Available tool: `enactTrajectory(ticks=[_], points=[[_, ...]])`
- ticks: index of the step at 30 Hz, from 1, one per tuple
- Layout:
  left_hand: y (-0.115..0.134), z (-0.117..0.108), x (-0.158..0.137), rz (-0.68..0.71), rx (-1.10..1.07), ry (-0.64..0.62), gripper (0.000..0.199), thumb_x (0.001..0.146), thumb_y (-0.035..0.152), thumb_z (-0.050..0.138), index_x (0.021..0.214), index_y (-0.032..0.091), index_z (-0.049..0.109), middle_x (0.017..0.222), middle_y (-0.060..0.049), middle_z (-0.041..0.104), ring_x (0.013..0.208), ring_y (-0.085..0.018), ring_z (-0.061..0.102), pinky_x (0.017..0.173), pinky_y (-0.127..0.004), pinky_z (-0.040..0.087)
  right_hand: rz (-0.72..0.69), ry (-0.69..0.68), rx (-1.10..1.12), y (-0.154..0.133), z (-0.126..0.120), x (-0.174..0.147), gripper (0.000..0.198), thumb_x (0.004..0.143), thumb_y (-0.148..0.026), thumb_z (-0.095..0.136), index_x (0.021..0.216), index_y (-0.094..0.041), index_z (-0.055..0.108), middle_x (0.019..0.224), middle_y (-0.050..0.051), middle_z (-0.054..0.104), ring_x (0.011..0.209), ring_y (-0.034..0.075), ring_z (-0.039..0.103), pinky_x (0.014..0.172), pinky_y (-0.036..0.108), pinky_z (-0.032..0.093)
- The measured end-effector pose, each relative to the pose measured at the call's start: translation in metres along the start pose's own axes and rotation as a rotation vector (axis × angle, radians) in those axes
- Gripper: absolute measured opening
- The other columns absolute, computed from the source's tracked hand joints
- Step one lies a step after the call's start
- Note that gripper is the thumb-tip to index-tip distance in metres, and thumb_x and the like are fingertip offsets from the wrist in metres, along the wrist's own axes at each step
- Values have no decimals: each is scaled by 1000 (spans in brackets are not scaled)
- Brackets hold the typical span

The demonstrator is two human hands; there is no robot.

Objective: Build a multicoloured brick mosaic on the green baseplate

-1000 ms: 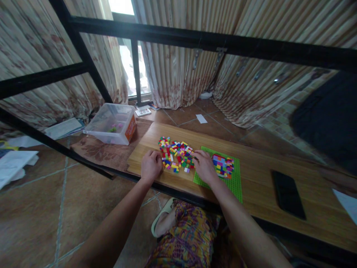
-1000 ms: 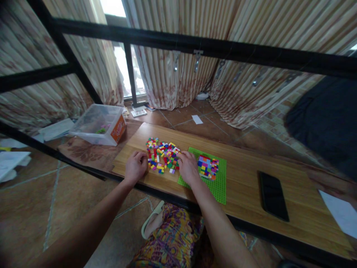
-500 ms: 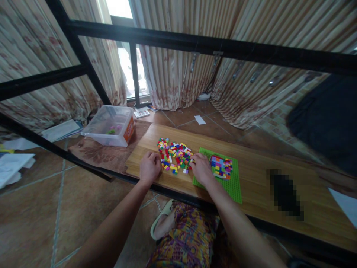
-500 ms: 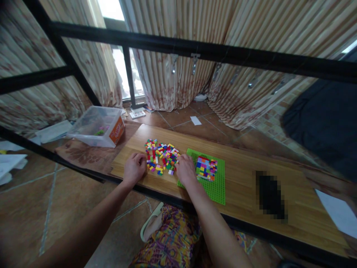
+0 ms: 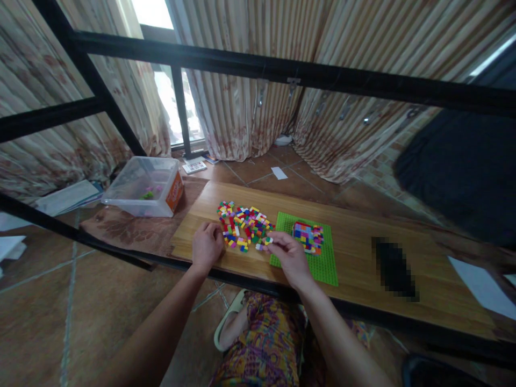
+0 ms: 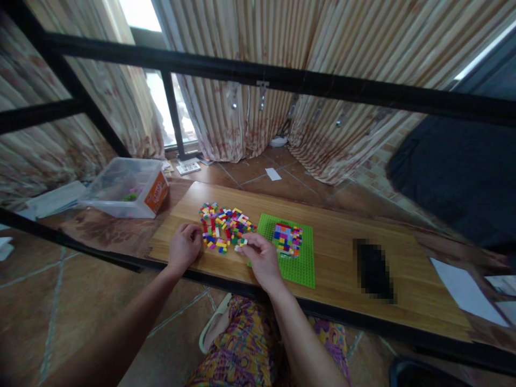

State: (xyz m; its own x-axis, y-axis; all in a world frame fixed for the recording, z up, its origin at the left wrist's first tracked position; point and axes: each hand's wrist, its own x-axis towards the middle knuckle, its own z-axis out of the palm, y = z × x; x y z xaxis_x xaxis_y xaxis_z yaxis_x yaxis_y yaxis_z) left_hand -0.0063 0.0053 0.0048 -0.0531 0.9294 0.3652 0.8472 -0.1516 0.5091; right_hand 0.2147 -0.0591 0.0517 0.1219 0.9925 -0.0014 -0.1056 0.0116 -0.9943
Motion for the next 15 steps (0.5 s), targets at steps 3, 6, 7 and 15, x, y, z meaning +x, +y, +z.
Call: enactTrajectory(ticks=[3,6,7,15], points=[[-1,0,1,-3,-8,-3,20,87,21,49,83,20,68,89,-7,66,84,-22,62,77,-32,48,10,44,-17,4,-5,-6,22,71,-37,72,88,-24,68,76,-1,71,72,19,70,73,34,56],[-1,0,1,-4,-3,2,20,86,21,49,84,21,69,90,-7,67,85,-22,62,77,-32,48,14,76,-71,10,-16,-16,23,76,-38,70,93,-24,68,78,-1,72,72,19,71,74,35,57],[-1,0,1,1,-1,4,20,86,21,49,84,21,69,90,-8,67,85,-22,62,77,-33,48,19,93,-89,12,-21,-19,24,76,-39,69,96,-24,69,81,0,73,73,19,71,74,35,58],[-1,1,2,5,30,9,21,86,23,48,84,20,70,90,-9,67,85,-23,62,75,-33,47,-12,305,-246,17,-75,-39,32,78,-49,69,96,-23,66,91,6,75,82,23,73,81,42,58]])
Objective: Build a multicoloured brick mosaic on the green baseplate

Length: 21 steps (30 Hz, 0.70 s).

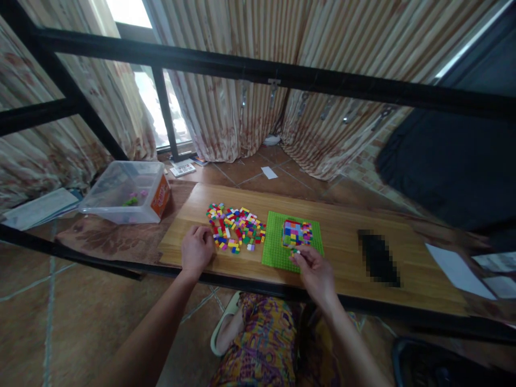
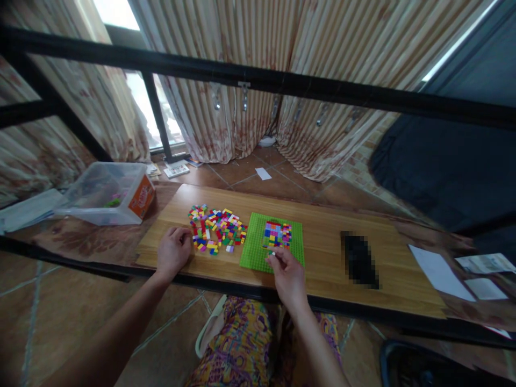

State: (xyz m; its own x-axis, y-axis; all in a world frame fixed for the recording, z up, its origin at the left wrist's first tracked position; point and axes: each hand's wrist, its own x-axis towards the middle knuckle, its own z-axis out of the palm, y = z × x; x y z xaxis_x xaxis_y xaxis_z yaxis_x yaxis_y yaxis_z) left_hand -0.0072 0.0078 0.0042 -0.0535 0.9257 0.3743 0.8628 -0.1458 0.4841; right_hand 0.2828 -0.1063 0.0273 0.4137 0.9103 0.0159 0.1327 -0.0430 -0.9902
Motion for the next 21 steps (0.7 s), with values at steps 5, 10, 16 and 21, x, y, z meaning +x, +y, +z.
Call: enactTrajectory(ticks=[5,10,16,21], points=[[-1,0,0,6,-9,-1,22,86,23,48,85,19,70,90,-9,67,83,-23,62,74,-34,47,-26,158,-228,0,-33,5,37,78,-54,66,95,-22,64,88,8,74,83,26,72,79,41,56],[-1,0,0,11,-16,2,22,87,24,48,85,19,70,90,-9,67,82,-22,61,73,-33,46,-54,217,-402,12,-55,11,38,80,-55,62,95,-20,68,89,10,72,75,25,69,70,39,53],[-2,0,1,23,3,-5,21,86,24,49,82,19,69,87,-8,66,81,-22,61,71,-32,46,-106,279,-366,19,-56,19,37,78,-53,64,88,-18,72,93,11,70,76,22,66,72,38,53],[-1,-1,2,27,-1,-3,22,86,25,48,83,19,69,87,-8,66,81,-22,61,71,-32,46,-93,330,-361,12,-45,23,38,75,-53,66,84,-16,72,81,10,73,73,23,66,71,37,52]])
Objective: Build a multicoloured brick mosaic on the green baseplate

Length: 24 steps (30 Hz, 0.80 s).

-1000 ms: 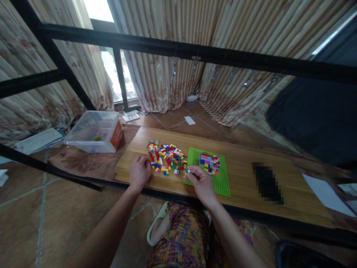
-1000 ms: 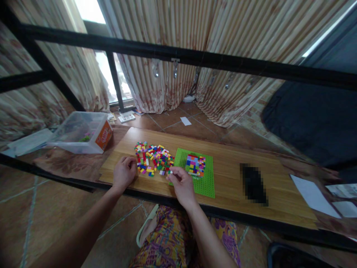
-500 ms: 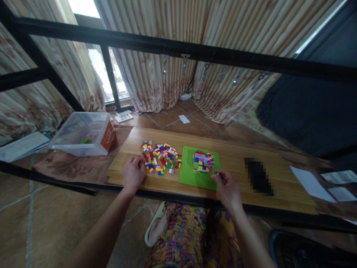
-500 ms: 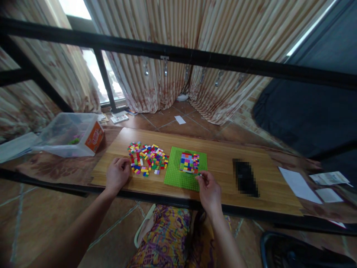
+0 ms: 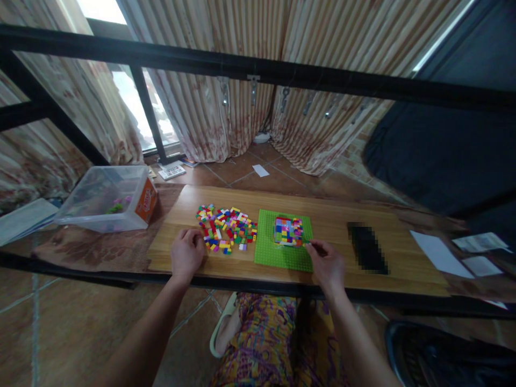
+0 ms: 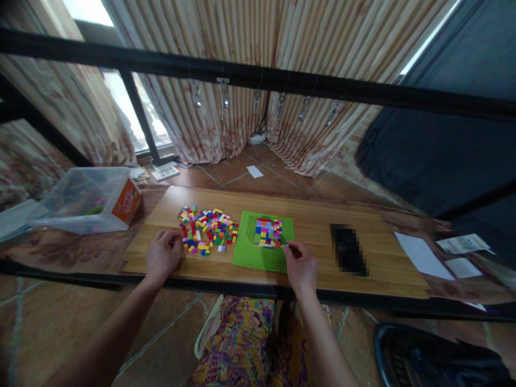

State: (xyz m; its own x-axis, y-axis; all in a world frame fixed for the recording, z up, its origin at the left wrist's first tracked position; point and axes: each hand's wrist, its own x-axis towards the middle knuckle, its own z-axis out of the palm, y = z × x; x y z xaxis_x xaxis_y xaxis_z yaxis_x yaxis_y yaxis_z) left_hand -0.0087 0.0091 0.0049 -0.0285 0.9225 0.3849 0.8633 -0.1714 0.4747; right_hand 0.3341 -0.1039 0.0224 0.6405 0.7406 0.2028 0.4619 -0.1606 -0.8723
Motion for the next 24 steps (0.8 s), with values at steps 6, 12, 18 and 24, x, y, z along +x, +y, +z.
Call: enactTrajectory(ticks=[6,12,18,24], points=[[-1,1,0,-7,4,12,21,86,25,49,82,19,69,88,-8,66,79,-22,61,70,-32,45,-74,25,-55,-7,14,4,36,80,-49,61,86,-16,73,83,11,74,73,23,67,70,37,52],[0,0,0,-8,-9,1,21,85,24,49,82,19,70,88,-8,66,80,-22,61,71,-32,46,-302,-24,-146,-2,16,11,34,88,-44,54,90,-17,75,91,12,74,78,22,67,74,37,52],[-2,2,-1,-10,1,7,21,86,24,49,83,19,69,89,-7,66,78,-21,61,71,-31,46,-328,-31,-101,0,20,13,30,89,-40,54,89,-19,76,92,11,76,82,23,69,75,37,53],[-3,2,0,9,-2,9,21,86,24,49,82,19,69,88,-8,66,80,-21,61,71,-31,46,-313,4,-106,3,23,12,28,89,-38,55,89,-19,76,92,10,77,84,24,71,77,38,54]])
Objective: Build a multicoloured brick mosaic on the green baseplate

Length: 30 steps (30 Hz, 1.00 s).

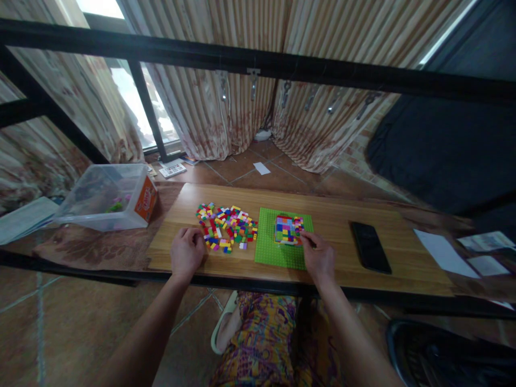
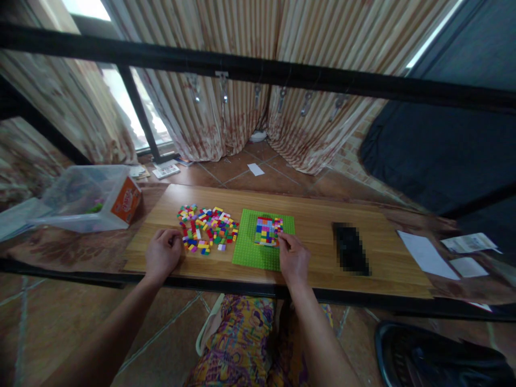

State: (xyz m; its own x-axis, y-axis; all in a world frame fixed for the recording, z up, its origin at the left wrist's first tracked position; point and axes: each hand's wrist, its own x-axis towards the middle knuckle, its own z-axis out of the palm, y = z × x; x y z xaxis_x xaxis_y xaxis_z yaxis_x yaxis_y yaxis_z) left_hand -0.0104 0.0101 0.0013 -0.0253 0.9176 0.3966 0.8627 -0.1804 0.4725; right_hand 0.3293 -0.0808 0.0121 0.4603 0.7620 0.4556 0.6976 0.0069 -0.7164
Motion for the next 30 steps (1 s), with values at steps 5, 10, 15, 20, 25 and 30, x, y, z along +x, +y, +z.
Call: enactTrajectory(ticks=[5,10,15,20,25,30], points=[[0,1,0,9,1,6,20,85,23,49,83,19,69,88,-8,66,81,-22,62,71,-31,46,-70,-2,-28,1,0,0,28,90,-34,53,89,-19,76,90,10,77,82,23,71,76,37,55],[2,0,-1,1,2,8,21,86,24,50,83,19,69,88,-7,66,80,-21,61,70,-31,46,-128,-13,-52,4,2,1,30,92,-33,50,89,-20,76,87,9,76,83,23,70,79,38,55],[5,-3,0,-19,12,-3,21,85,24,49,82,19,69,88,-8,66,81,-22,62,71,-31,46,-146,-22,-74,6,3,0,32,93,-35,47,88,-22,76,85,8,75,84,22,68,83,39,54],[6,-4,0,-31,6,-19,22,85,23,48,84,19,69,89,-8,67,82,-22,62,73,-32,47,-163,-69,-77,6,-1,2,34,94,-37,47,92,-21,76,88,8,75,84,22,69,82,40,54],[7,-4,0,-46,18,-22,22,86,23,48,85,20,69,91,-9,67,85,-23,62,75,-33,47,-172,-67,-115,3,-6,-1,35,94,-38,46,97,-21,76,92,9,75,87,24,68,83,41,53],[8,-5,-1,-39,7,-37,23,86,21,47,83,19,70,89,-9,66,86,-24,62,78,-34,47,-119,-18,-120,-22,-2,-12,34,95,-38,45,98,-21,75,94,9,74,86,22,67,81,37,52]])
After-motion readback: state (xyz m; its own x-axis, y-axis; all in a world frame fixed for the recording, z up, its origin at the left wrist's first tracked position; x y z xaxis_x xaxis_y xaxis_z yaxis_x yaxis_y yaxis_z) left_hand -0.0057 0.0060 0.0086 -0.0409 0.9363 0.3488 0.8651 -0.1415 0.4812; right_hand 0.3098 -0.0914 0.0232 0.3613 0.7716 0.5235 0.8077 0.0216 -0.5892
